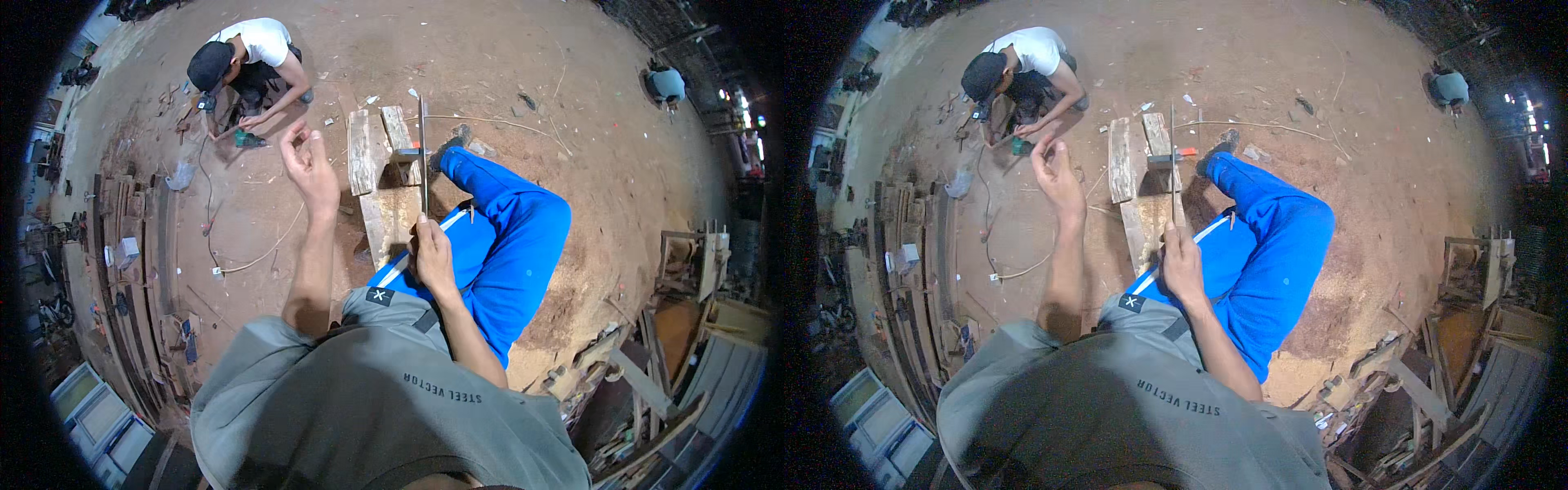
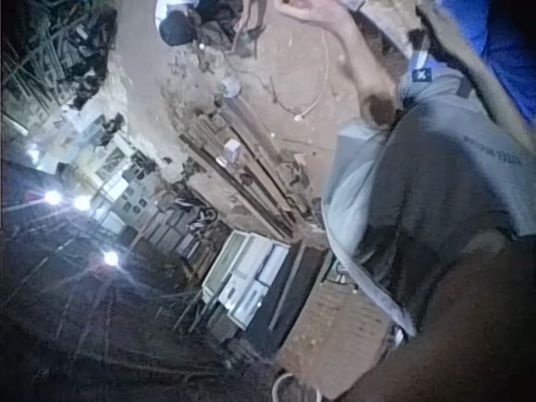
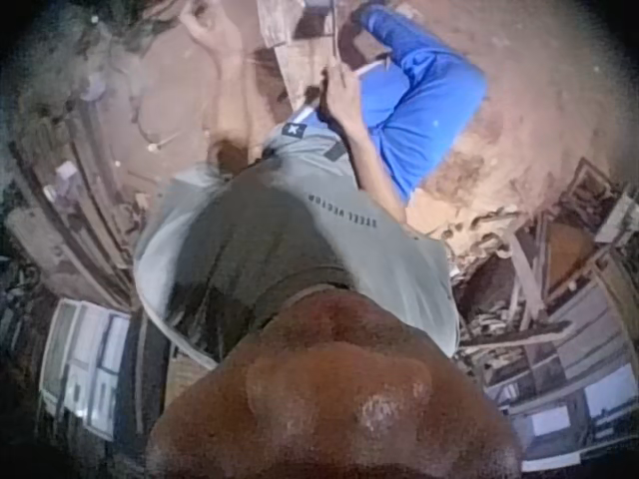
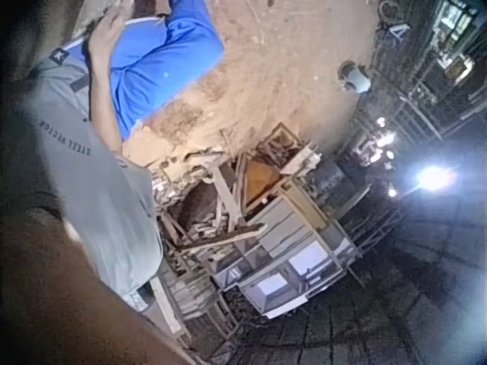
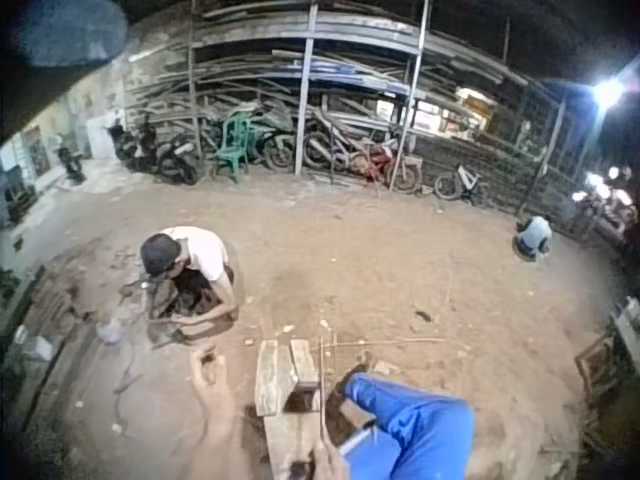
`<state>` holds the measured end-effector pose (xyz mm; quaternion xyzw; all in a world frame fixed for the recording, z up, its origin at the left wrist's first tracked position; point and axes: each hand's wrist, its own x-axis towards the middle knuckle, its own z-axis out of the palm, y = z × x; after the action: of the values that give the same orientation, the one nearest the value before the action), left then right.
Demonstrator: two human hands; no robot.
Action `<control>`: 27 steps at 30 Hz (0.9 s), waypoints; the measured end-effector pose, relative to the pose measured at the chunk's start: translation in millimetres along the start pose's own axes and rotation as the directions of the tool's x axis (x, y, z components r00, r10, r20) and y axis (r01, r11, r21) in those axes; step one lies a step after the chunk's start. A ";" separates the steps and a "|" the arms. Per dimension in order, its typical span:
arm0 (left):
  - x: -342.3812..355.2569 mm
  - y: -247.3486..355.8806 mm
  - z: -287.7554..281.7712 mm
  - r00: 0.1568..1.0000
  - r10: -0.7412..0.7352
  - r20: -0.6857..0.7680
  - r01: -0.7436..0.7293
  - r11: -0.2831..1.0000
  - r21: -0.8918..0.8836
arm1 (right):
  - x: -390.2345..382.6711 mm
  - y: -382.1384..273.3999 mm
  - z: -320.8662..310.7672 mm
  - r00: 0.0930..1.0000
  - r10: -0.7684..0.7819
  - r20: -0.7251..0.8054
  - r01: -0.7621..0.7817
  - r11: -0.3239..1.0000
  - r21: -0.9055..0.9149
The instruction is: The person carves a small piece of wood using a knife while sitting on the floor, occasionally standing up and moving pieces of wood.
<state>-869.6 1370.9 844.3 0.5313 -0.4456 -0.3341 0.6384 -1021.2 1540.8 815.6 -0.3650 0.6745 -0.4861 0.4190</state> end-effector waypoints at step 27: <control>-33.1 -38.7 54.7 0.801 -0.074 0.594 -0.167 0.925 0.341 | 10.9 -18.9 -15.9 0.877 0.400 0.268 -0.479 0.774 0.413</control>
<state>-930.8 1371.6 801.5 0.4999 -0.6923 -0.3760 0.3597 -1038.5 1531.6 834.3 -0.1238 0.5670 -0.4900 0.6505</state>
